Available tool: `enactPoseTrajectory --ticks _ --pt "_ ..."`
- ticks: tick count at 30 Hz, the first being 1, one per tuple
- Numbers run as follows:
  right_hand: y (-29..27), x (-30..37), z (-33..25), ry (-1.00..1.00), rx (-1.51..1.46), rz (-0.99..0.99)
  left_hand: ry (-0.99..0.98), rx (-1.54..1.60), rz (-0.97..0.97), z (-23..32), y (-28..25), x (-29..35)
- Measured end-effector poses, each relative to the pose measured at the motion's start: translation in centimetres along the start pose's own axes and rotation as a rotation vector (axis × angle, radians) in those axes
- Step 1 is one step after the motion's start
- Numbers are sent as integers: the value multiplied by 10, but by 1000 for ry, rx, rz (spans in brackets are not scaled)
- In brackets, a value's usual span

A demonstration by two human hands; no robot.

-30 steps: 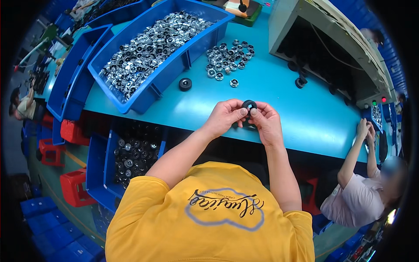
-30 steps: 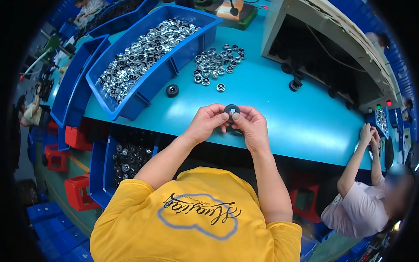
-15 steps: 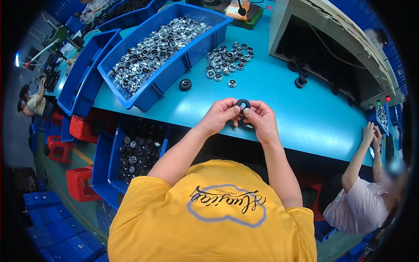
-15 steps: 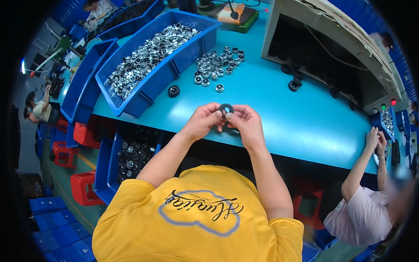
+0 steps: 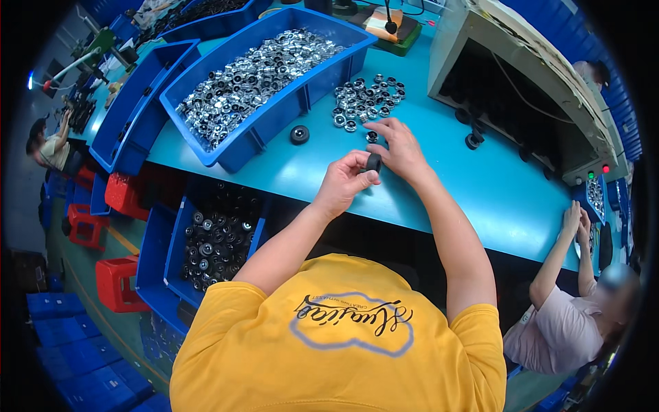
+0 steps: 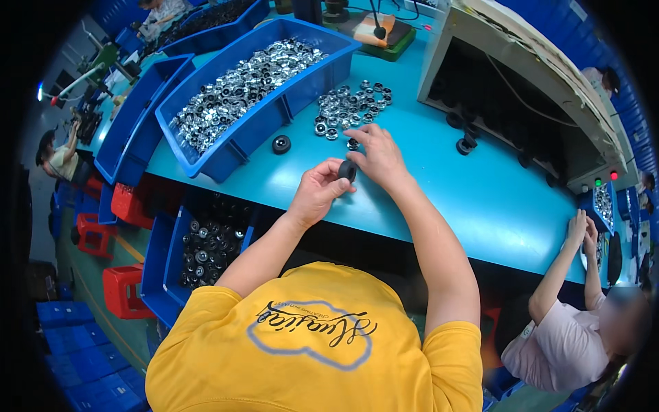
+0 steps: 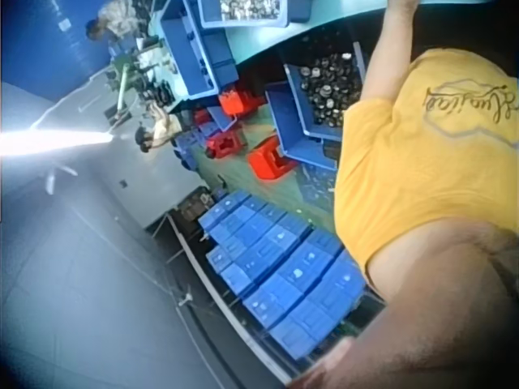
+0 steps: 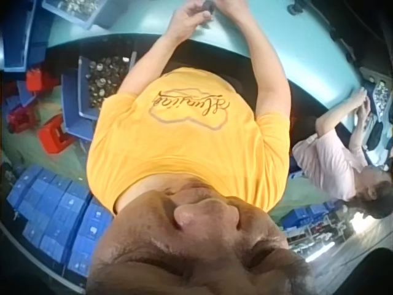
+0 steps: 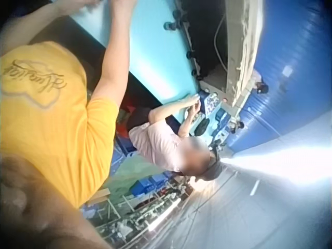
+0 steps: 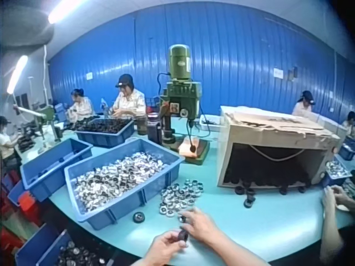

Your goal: Manually assemble metal bearings into small plastic wheel components on an industrial production line.

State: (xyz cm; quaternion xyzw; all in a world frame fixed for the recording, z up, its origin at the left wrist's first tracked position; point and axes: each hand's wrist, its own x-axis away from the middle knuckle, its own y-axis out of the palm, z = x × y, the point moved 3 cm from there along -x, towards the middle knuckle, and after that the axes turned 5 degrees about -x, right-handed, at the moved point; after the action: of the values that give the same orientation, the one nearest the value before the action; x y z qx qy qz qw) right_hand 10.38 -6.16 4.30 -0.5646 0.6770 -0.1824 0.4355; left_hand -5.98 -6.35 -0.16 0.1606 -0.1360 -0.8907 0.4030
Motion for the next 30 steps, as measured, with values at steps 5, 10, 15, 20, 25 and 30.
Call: enactPoseTrajectory --ticks 5,10,15,20,25,30 --pt "7 1 17 0 -9 -13 68 -394 162 3 6 6" --pt "-9 36 25 434 -482 -14 124 -591 222 11 13 11" --pt "-15 68 16 616 -878 -30 159 -740 229 13 20 11" --pt "-17 81 1 652 -949 -8 159 -779 229 11 22 12" --pt "-14 93 0 584 -1005 59 171 -788 241 11 23 11" --pt "-15 106 -2 596 -1093 141 51 -623 146 7 18 8"
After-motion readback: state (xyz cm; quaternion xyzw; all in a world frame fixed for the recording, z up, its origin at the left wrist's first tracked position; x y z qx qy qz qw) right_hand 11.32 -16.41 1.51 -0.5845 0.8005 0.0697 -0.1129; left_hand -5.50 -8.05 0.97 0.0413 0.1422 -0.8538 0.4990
